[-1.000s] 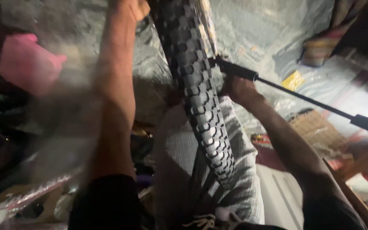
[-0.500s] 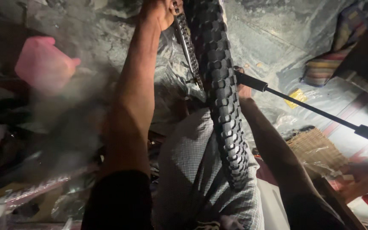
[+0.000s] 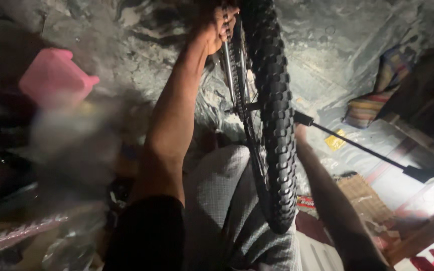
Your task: The person is assembling a bicycle in a cluttered room. They use a wrench to tighten bolts on the rear wheel and then move to the front wheel to secure it to the frame.
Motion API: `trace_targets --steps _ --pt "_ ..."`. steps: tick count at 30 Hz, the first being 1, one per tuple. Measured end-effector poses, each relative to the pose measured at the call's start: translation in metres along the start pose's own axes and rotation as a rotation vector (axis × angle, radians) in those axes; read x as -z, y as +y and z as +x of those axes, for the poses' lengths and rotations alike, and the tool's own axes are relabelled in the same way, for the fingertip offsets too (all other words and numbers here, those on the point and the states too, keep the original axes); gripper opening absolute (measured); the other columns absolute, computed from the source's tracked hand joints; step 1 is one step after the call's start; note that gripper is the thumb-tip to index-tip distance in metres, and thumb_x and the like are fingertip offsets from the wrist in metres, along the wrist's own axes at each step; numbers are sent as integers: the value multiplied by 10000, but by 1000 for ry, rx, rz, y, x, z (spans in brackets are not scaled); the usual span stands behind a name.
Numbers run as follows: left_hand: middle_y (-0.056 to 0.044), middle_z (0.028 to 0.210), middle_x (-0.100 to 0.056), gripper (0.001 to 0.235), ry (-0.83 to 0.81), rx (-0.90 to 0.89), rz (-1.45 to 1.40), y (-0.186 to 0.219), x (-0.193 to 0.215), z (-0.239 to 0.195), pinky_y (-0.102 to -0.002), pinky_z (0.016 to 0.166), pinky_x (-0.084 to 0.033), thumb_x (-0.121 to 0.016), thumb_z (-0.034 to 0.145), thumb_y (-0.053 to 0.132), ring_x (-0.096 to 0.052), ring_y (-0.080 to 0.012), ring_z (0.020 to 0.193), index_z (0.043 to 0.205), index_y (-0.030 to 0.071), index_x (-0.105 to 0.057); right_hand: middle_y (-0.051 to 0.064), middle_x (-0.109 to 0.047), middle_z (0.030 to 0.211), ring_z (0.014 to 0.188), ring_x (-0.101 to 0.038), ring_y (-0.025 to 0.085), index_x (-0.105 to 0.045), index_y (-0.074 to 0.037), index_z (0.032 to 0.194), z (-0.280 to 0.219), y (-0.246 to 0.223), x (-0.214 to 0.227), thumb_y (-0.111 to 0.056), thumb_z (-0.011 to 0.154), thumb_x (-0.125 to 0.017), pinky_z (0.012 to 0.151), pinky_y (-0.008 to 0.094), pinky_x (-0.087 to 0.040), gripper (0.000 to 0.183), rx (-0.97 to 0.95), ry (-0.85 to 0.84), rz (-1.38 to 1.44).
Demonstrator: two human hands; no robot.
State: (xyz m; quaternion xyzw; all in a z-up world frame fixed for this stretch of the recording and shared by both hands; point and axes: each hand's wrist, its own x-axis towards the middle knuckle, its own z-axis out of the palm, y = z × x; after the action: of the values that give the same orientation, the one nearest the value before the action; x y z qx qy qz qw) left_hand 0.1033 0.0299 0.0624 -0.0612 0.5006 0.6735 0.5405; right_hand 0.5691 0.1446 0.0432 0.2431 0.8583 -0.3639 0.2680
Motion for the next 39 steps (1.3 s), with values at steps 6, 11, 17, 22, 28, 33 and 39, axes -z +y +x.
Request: trace_targets --steps 6,11,17,22,28,33,39 --pt "88 545 -391 310 -42 26 -73 12 -5 -8 -264 414 -242 -722 978 196 -335 -68 421 755 182 -506 193 -699 1151 1025 -677 378 -679 -97 1187 44 -40 -37 -298 884 -677 867 479 -533 363 141 316 348" --pt "69 540 -408 139 -77 -4 -10 13 -12 -10 -265 422 -260 -616 973 211 -330 -67 414 851 147 -600 190 -707 1121 1011 -681 368 -696 -100 1143 46 -33 -50 -289 883 -674 853 474 -540 322 154 381 406" --pt "72 551 -395 223 -76 -6 -31 8 -6 -13 -256 445 -246 -563 1019 240 -314 -56 438 883 104 -676 188 -717 1085 993 -687 357 -716 -103 1089 31 -12 -65 -279 881 -670 835 468 -548 276 149 335 386" --pt "37 544 -368 328 -143 -53 -67 1 11 -3 -304 454 -277 -580 1000 182 -328 -117 449 692 174 -470 185 -725 1054 979 -692 347 -732 -105 1044 12 19 -44 -270 880 -667 821 463 -556 242 209 72 71" --pt "40 527 -313 327 -24 -30 -120 -17 25 20 -296 413 -247 -493 944 140 -313 -119 419 637 200 -396 170 -747 984 966 -700 329 -763 -123 928 23 46 12 -255 875 -669 823 457 -561 171 536 -396 125" --pt "44 682 -453 259 -23 -216 -221 -15 18 -1 -295 563 -411 -578 904 39 -464 -119 574 752 200 -442 201 -734 1045 994 -694 394 -729 -137 1097 0 -21 -5 -287 986 -572 838 516 -539 244 -112 83 -73" --pt "-140 1217 -693 397 527 -766 214 1 -53 -133 -341 977 -544 -765 953 168 -680 -212 1089 1284 17 -607 297 -679 1076 1029 -622 504 -698 -52 1152 21 -62 4 -187 990 -559 830 577 -489 252 -22 490 179"
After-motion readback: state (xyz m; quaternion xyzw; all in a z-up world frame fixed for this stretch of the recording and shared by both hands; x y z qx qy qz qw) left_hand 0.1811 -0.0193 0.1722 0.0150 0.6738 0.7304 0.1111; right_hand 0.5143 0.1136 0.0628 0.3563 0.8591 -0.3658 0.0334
